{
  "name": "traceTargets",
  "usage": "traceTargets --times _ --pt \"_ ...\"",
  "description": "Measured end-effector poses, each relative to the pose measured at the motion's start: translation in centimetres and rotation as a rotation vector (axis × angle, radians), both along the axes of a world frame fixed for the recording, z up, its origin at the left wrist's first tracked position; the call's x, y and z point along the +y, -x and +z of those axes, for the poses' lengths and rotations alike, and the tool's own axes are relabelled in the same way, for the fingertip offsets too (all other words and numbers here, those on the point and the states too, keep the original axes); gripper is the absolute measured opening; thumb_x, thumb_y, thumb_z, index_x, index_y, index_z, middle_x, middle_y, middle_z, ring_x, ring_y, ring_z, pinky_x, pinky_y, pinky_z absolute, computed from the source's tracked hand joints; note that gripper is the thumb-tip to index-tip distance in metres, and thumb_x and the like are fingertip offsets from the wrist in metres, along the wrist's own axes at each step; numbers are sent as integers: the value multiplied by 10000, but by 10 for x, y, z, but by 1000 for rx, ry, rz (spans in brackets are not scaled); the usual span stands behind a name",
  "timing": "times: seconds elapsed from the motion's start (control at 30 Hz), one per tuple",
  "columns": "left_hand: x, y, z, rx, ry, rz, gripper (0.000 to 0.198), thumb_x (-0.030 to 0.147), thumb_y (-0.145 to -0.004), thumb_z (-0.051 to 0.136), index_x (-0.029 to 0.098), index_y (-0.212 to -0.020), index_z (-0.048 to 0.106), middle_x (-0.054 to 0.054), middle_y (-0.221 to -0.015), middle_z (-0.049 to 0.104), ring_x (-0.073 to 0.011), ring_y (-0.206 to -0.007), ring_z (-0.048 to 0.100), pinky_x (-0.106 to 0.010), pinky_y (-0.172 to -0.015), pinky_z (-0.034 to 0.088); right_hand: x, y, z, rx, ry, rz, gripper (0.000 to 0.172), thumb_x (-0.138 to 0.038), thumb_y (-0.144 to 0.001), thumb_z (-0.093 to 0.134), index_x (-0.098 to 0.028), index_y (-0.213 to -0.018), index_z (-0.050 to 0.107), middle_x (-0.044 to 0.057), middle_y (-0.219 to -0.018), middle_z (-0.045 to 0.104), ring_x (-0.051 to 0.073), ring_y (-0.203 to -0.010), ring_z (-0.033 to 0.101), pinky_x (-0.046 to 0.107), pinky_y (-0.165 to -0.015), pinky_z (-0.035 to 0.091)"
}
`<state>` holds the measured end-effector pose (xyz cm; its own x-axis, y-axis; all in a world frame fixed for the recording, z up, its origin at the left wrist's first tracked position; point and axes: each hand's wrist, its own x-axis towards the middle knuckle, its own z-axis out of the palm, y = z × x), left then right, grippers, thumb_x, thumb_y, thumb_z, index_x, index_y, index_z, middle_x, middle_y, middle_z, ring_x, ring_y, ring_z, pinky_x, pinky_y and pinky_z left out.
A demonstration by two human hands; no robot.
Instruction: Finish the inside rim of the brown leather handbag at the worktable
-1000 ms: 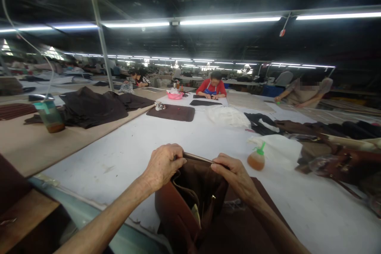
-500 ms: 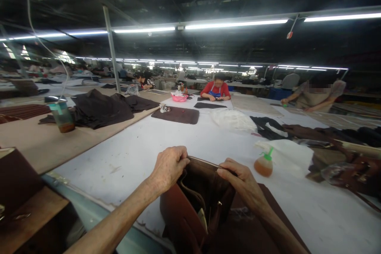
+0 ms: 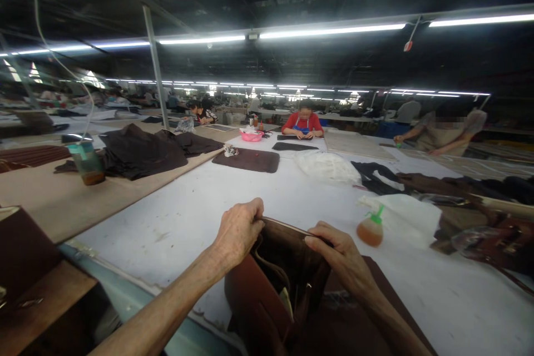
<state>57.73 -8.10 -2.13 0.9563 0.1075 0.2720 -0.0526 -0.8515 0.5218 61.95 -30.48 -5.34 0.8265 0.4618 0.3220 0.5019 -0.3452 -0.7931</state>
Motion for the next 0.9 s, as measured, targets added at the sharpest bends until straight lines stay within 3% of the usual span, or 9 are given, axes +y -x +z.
traceTargets --times 0.17,0.4,0.5,0.63,0.9 --pt "2 -1 3 15 -33 -65 226 175 -735 463 277 -907 568 42 -797 620 -144 -716 537 -256 -655 337 -1 1 1 -6 2 1 229 -327 -848 517 -174 -687 574 -18 -698 460 127 -687 454 270 -630 329" --pt "-13 4 25 -18 -436 -140 319 40 -716 414 216 -894 611 -35 -936 616 -233 -903 543 -370 -787 364 -2 4 4 -14 -4 -28 218 -313 -830 528 -172 -668 566 -13 -690 459 135 -679 450 270 -630 328" --pt "-24 8 29 -63 -396 -206 291 30 -732 412 203 -871 600 -30 -960 597 -214 -929 524 -360 -818 377 -2 7 6 -39 21 -29 223 -301 -833 525 -172 -655 561 -15 -685 459 130 -671 450 268 -629 327" --pt "-33 5 22 -53 -301 -336 231 47 -720 454 202 -809 601 -15 -962 572 -184 -928 507 -310 -816 399 -3 7 3 -67 31 -23 212 -299 -838 528 -174 -673 578 -15 -696 473 127 -672 458 264 -625 333" --pt "-32 1 14 -44 -241 -320 218 39 -718 433 187 -785 577 -20 -966 539 -160 -886 523 -264 -771 422 -4 7 2 -80 53 -30 207 -308 -835 526 -175 -698 604 -5 -701 484 131 -673 467 260 -620 340"
